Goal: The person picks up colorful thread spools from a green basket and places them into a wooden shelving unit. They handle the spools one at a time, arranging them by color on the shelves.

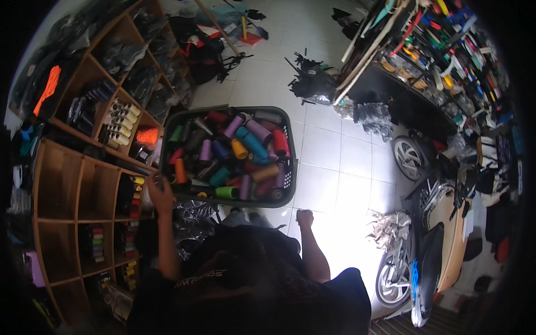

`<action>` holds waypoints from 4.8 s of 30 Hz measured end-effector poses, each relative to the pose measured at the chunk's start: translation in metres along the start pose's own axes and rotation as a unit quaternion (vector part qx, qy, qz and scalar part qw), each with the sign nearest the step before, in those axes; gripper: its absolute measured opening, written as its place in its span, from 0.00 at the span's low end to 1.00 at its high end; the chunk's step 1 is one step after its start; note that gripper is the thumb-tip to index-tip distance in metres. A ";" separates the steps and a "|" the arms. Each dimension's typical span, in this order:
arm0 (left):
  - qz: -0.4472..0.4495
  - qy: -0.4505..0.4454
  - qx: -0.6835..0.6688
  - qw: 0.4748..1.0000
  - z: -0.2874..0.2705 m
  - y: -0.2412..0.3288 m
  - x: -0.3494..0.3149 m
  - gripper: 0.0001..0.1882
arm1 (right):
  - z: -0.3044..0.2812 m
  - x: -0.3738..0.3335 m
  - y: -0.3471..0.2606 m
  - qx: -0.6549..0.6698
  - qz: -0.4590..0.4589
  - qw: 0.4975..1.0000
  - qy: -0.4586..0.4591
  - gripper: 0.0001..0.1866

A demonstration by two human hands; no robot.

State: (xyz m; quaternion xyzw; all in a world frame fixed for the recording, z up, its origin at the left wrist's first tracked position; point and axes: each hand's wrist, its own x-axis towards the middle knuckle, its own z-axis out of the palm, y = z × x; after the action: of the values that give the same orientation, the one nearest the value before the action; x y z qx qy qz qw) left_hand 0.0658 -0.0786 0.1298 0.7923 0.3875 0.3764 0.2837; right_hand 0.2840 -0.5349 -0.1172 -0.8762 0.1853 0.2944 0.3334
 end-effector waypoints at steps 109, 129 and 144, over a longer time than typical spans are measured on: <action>0.084 -0.186 0.108 0.973 0.105 -0.047 -0.060 0.35 | 0.132 -0.118 -0.290 -0.324 -0.612 0.710 -0.126 0.10; 0.107 -0.180 0.071 0.975 0.104 -0.045 -0.058 0.35 | 0.168 -0.114 -0.270 -0.505 -0.545 0.667 -0.050 0.27; 0.120 -0.181 0.060 0.974 0.105 -0.042 -0.056 0.34 | 0.110 -0.144 -0.289 -0.217 -0.519 0.815 -0.139 0.33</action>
State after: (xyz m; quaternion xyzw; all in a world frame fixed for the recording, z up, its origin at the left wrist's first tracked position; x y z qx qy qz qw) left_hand 0.1110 -0.1191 0.0191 0.9035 0.2538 0.2346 0.2537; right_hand 0.2829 -0.2351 0.0457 -0.8419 -0.4136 0.2287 0.2604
